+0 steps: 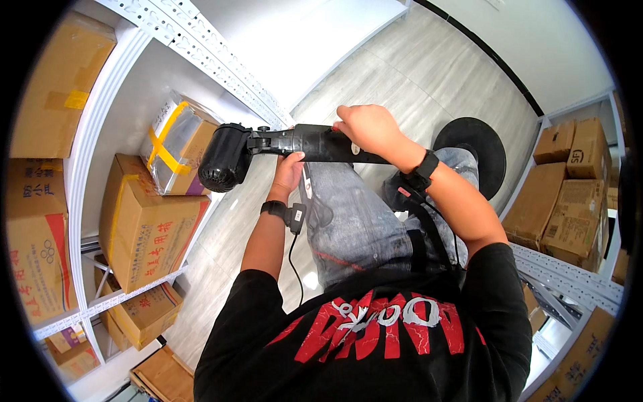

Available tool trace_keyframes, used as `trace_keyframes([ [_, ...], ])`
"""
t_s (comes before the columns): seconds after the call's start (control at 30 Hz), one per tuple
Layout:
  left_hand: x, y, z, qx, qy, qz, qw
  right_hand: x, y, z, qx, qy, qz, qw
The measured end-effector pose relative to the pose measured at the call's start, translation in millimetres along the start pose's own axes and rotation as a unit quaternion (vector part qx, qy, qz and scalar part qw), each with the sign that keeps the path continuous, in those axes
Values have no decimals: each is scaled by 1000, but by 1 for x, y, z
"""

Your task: The person sits and uses a screwdriver to tighten screws on a handheld power tool held on their lap. They repeatedly reach for the screwdriver on a nearby shelf, adjust the tool, and continue tightening.

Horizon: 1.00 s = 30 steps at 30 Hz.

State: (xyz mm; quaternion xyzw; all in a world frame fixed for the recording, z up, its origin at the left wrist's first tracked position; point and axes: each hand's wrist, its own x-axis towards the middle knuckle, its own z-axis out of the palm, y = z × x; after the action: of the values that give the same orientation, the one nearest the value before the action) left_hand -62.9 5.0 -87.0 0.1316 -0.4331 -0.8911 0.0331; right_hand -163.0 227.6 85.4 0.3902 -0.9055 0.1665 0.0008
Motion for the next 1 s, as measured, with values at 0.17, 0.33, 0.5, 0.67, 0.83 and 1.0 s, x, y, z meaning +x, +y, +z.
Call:
trace_keyframes([
  [0.17, -3, 2, 7, 6, 9, 3, 1000, 0, 0, 1, 35, 10, -3, 999],
  [0.33, -1, -1, -1, 6, 1, -5, 1000, -8, 4, -5, -3, 50, -139, 989],
  [0.5, 1, -1, -1, 11, -2, -11, 1000, -2, 14, -9, -3, -17, -122, 992],
  [0.67, 0, -1, 2, 5, 11, -1, 1000, -3, 8, 3, 24, 16, -80, 996],
  [0.83, 1, 2, 1, 6, 6, -1, 1000, 2, -1, 11, 42, 23, 8, 999],
  [1.0, -1, 3, 7, 1, 5, 3, 1000, -5, 4, -8, 3, -22, -58, 998],
])
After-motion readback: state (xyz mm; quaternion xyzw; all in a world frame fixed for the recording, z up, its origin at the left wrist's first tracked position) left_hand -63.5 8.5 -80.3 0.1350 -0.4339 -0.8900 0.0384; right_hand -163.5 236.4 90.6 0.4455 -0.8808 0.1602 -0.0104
